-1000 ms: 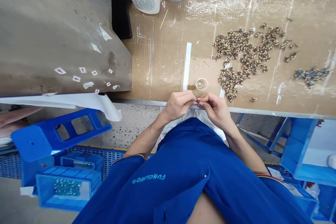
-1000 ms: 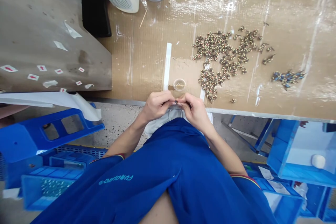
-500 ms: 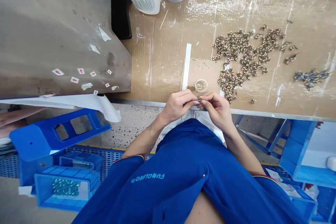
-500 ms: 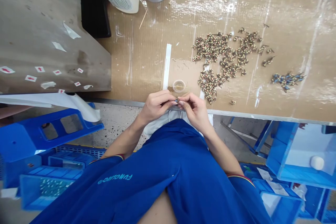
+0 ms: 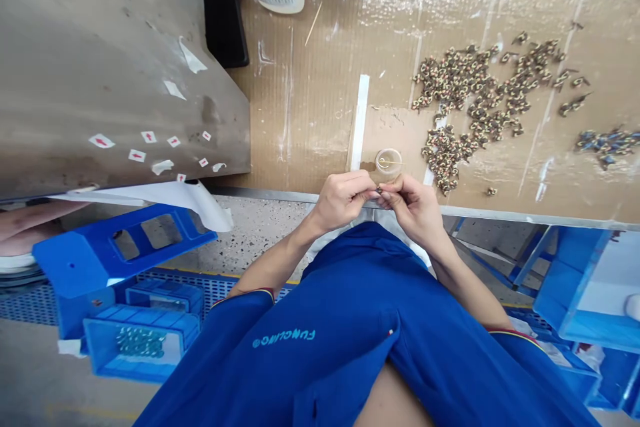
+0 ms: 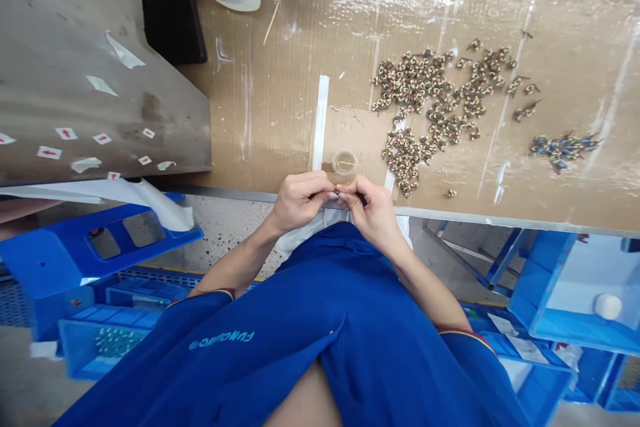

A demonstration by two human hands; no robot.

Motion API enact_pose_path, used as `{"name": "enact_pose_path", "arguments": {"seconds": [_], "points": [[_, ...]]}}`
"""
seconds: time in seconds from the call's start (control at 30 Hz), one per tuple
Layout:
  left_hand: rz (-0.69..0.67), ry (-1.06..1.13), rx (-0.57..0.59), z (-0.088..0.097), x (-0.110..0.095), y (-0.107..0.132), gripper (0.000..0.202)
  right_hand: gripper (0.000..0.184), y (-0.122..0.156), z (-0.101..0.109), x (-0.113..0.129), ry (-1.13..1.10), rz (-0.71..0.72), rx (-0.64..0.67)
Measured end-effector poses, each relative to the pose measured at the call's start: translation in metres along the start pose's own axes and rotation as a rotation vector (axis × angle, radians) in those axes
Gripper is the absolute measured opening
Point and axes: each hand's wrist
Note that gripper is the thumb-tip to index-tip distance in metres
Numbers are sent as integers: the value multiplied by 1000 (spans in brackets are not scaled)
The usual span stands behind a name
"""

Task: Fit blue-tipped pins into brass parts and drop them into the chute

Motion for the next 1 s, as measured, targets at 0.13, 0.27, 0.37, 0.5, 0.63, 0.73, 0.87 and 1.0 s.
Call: {"name": "enact_pose_path", "arguments": {"seconds": [0.13, 0.27, 0.37, 0.5, 0.63, 0.73, 0.87, 1.0], "points": [[23, 22, 51, 6, 0, -3, 24, 39, -2, 2, 2, -84, -42, 42], [33, 18, 53, 7, -3, -5, 19, 45, -1, 4, 2, -137, -53, 15], [11, 18, 32, 5, -5, -5, 16, 42, 0, 5, 2, -133, -42, 2], [3, 14, 26, 3, -5, -5, 18, 38, -1, 6, 2, -119, -18, 1], [12, 8, 41, 2, -4, -4, 22, 31, -1, 4, 1, -49, 16, 31], [28, 10, 41, 2, -4, -3, 22, 25, 0, 3, 0, -6, 27, 35], [22, 16, 23, 0, -3, -3, 23, 26, 0, 4, -1, 5, 21, 23], [26, 10, 54, 1, -1, -6, 24, 34, -4, 4, 3, -79, 2, 97]]}}
Point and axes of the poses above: each hand's wrist, its own y-axis away from the middle knuckle, its own z-axis out of the back of the hand, x = y × z, and after that the axes turned 5 degrees about y, right-handed
